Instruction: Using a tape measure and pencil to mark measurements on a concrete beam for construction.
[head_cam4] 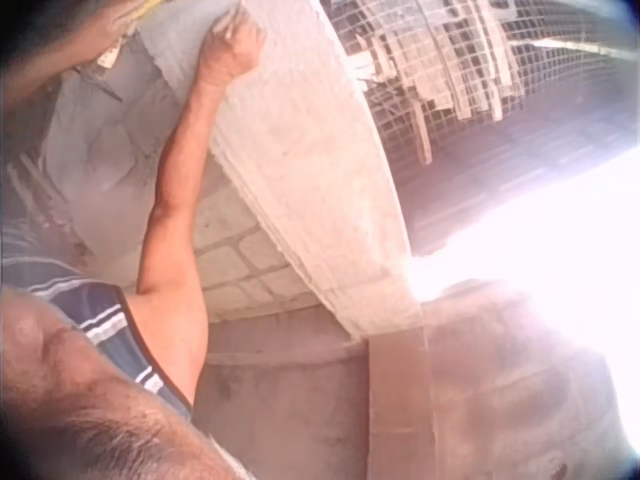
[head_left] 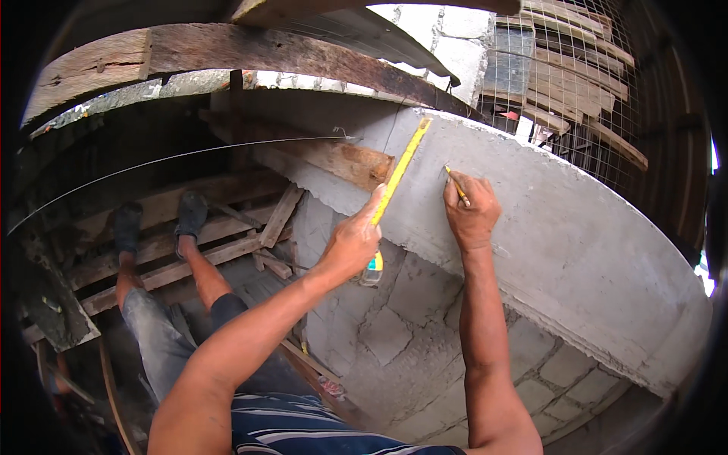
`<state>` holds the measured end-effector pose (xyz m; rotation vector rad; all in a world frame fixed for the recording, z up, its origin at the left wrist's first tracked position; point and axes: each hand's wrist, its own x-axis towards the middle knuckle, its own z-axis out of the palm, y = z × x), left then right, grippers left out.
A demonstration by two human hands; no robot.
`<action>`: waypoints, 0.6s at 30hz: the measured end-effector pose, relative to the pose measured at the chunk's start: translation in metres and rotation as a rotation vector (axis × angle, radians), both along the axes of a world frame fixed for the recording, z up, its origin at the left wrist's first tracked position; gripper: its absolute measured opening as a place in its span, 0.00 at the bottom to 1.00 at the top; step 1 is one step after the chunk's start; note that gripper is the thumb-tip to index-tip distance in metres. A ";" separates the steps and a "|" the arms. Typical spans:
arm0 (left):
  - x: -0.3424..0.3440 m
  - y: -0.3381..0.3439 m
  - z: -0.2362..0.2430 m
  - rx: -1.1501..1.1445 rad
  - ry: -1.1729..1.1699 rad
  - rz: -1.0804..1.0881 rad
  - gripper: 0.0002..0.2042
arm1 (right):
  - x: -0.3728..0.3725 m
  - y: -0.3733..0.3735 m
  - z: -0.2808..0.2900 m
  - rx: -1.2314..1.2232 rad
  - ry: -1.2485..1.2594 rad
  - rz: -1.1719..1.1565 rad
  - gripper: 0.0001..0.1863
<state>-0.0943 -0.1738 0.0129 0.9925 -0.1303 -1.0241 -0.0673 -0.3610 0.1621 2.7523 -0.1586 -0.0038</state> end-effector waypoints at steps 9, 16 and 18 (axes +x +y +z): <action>-0.021 0.169 -0.062 0.112 0.376 -0.128 0.30 | 0.000 -0.001 0.002 0.053 -0.006 -0.012 0.09; -0.021 0.326 -0.064 0.409 0.433 -0.131 0.23 | -0.003 -0.005 0.005 0.072 -0.042 -0.046 0.07; -0.015 0.362 -0.055 0.481 0.472 -0.121 0.21 | -0.001 -0.006 0.011 0.146 -0.100 -0.009 0.05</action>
